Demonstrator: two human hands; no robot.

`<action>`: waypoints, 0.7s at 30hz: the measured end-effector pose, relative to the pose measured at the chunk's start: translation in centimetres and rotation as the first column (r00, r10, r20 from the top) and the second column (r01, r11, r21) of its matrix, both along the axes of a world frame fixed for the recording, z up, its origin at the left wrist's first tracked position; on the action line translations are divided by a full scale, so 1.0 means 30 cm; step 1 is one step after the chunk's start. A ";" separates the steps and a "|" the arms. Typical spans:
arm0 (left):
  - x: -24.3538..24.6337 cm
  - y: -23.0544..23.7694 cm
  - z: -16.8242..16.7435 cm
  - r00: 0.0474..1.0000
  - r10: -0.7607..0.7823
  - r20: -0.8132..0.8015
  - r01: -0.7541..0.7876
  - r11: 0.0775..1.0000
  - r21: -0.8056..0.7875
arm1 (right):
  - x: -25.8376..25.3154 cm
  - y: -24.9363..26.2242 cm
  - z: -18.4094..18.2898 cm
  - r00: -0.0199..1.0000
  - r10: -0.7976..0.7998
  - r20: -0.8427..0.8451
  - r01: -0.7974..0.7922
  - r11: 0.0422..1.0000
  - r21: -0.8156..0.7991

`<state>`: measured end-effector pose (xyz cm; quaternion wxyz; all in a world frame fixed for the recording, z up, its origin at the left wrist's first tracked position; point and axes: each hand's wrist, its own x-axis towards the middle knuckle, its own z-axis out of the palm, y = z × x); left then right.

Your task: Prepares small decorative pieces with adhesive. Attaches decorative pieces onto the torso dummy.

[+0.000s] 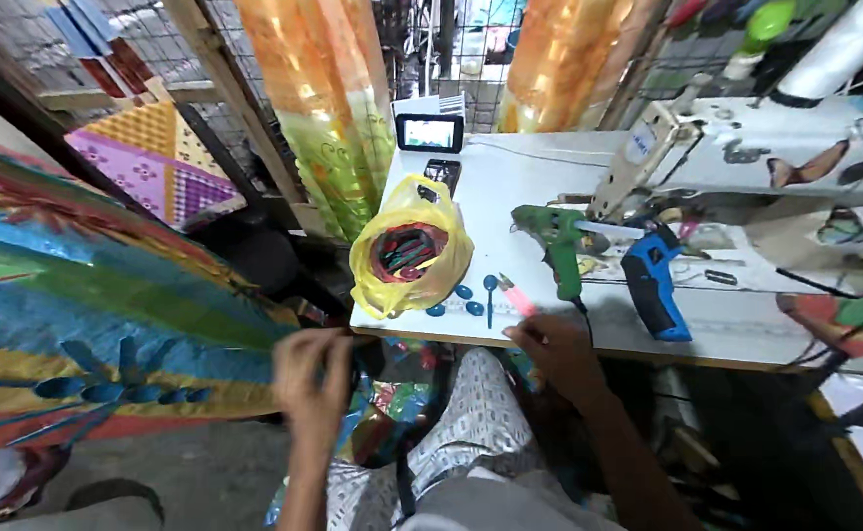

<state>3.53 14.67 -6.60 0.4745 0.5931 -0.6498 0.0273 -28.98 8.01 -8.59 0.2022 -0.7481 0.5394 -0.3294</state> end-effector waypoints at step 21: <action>-0.341 -0.072 -0.135 0.853 -0.362 -0.376 0.495 0.791 0.361 | 0.005 -0.032 -0.164 0.996 0.083 -0.014 -0.082 0.910 -0.406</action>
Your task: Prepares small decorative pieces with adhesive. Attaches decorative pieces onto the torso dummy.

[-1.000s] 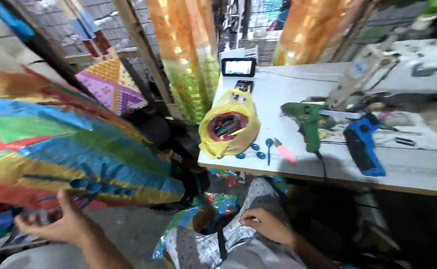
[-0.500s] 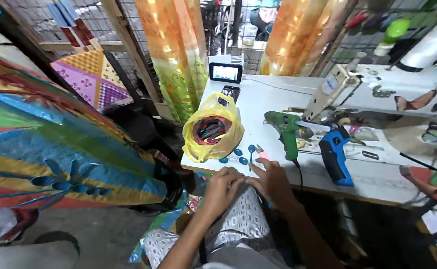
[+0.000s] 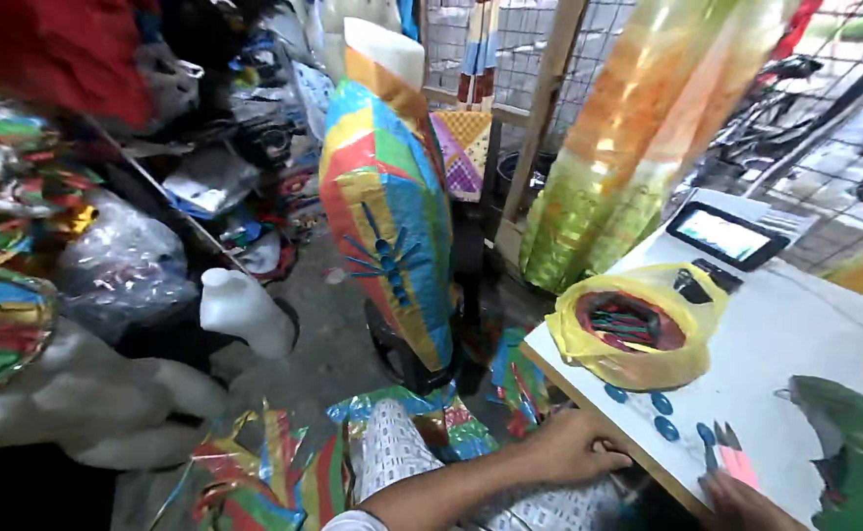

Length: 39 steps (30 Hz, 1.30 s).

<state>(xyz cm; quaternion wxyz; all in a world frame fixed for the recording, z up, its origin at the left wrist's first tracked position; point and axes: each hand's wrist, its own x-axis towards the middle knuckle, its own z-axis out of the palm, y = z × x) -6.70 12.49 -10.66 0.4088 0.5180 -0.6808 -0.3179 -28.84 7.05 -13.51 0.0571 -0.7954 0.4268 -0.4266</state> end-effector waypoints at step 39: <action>0.151 0.375 -0.127 0.982 0.151 0.116 -0.188 0.866 0.464 | 0.338 0.196 0.005 0.714 0.692 -0.107 -0.428 0.552 0.715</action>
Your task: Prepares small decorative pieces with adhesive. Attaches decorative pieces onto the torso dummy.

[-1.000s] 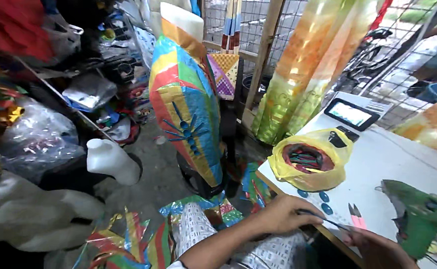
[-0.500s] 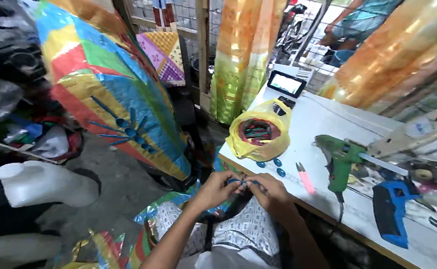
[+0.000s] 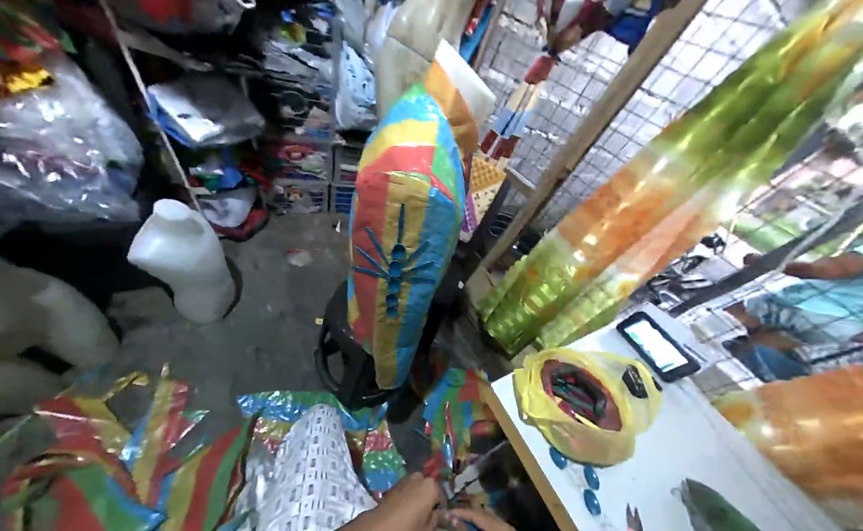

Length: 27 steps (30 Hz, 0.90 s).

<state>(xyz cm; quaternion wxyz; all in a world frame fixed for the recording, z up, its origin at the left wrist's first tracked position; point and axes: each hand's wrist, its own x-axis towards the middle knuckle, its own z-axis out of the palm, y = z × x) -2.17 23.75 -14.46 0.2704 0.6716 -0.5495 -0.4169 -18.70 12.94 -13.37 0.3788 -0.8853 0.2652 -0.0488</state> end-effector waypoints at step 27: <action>0.011 -0.263 0.333 0.374 -0.678 -0.633 0.314 0.735 -0.601 | -0.362 -0.083 0.275 0.387 -0.160 0.908 -0.253 0.929 0.271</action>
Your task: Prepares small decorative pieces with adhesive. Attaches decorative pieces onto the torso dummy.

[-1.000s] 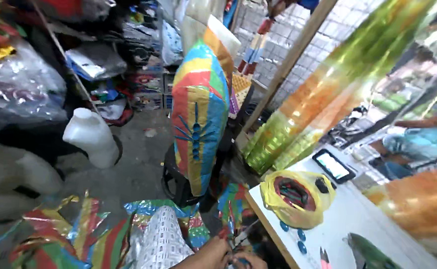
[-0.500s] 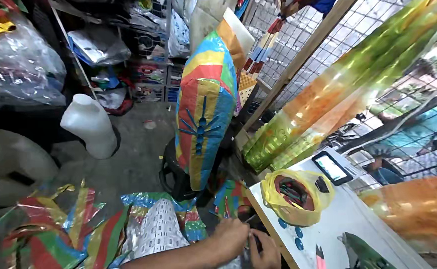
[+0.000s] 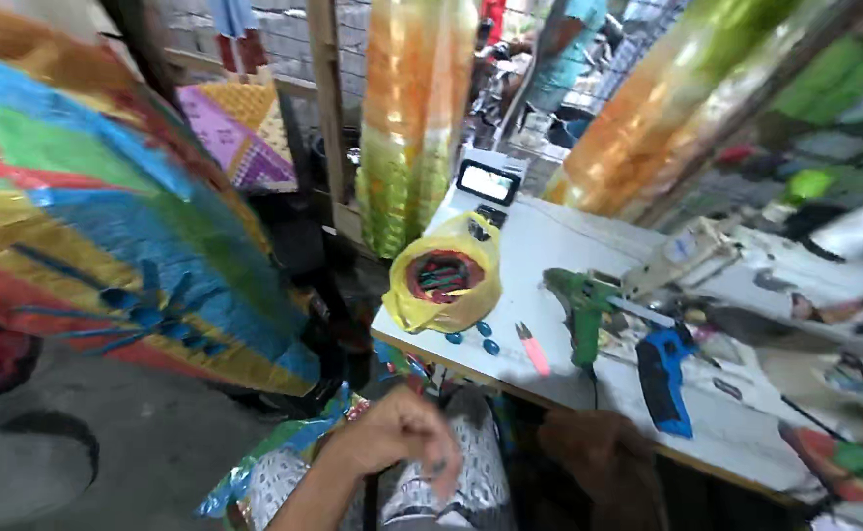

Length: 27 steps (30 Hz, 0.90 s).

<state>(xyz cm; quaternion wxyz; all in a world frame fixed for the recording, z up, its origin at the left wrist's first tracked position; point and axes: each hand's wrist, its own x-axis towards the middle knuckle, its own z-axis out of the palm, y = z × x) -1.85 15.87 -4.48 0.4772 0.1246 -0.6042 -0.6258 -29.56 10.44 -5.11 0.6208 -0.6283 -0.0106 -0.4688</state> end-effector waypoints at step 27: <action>-0.261 -0.152 -0.107 0.655 0.428 0.623 -0.551 0.834 0.007 | 0.098 -0.076 -0.118 0.666 -0.575 -0.474 0.702 0.698 0.141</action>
